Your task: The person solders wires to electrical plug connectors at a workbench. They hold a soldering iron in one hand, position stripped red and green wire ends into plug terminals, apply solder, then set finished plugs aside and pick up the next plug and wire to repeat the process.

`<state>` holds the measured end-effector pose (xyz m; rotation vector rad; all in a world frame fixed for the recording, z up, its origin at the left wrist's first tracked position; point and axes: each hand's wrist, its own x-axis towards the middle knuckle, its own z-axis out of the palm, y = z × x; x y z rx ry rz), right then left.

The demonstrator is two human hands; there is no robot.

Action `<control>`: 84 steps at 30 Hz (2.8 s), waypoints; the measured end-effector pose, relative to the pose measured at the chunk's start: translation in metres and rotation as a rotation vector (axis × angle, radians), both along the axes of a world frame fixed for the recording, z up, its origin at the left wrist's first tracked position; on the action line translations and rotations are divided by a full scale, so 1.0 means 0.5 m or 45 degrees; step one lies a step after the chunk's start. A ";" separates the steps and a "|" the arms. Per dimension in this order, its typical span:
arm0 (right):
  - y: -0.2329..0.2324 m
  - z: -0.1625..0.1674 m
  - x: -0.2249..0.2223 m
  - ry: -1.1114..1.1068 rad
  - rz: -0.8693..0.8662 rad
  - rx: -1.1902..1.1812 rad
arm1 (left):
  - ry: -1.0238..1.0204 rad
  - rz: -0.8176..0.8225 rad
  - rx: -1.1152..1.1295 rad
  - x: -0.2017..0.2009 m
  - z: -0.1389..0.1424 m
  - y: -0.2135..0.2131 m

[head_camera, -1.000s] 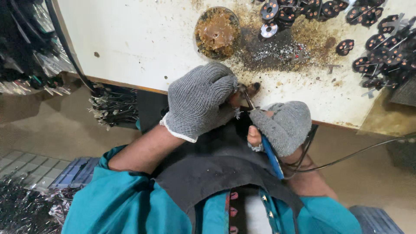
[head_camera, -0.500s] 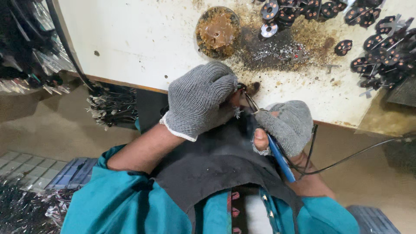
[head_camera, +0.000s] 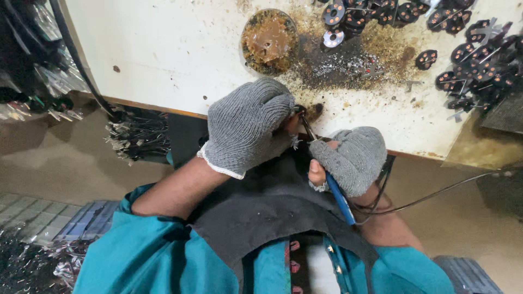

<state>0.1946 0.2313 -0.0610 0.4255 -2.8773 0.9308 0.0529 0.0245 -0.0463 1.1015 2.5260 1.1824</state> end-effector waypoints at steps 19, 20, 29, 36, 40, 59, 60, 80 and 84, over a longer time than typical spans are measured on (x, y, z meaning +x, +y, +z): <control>-0.020 0.066 -0.023 -0.074 -0.245 -0.262 | 0.024 -0.017 -0.050 -0.005 0.004 -0.003; -0.031 0.086 -0.029 -0.161 -0.361 -0.312 | 0.030 -0.038 -0.072 -0.005 0.006 -0.003; 0.157 0.026 -0.040 0.230 -0.751 -0.214 | 0.041 0.012 0.002 0.001 0.023 0.003; 0.109 0.099 -0.107 0.349 -0.484 -0.072 | 0.031 0.014 0.023 0.003 0.026 0.000; -0.036 0.135 -0.082 -0.192 -0.635 0.051 | 0.053 0.028 -0.017 -0.001 0.025 0.004; -0.021 0.108 -0.072 -0.189 -0.456 -0.172 | 0.098 0.024 0.013 0.002 0.047 0.021; -0.019 0.112 -0.073 -0.035 -0.363 -0.062 | 0.108 0.021 0.006 0.003 0.049 0.022; -0.055 0.110 -0.058 -0.065 -0.618 -0.354 | 0.138 0.027 -0.027 0.009 0.045 0.024; -0.075 0.078 -0.063 -0.038 -0.515 -0.579 | 0.120 -0.002 -0.008 0.003 0.047 0.016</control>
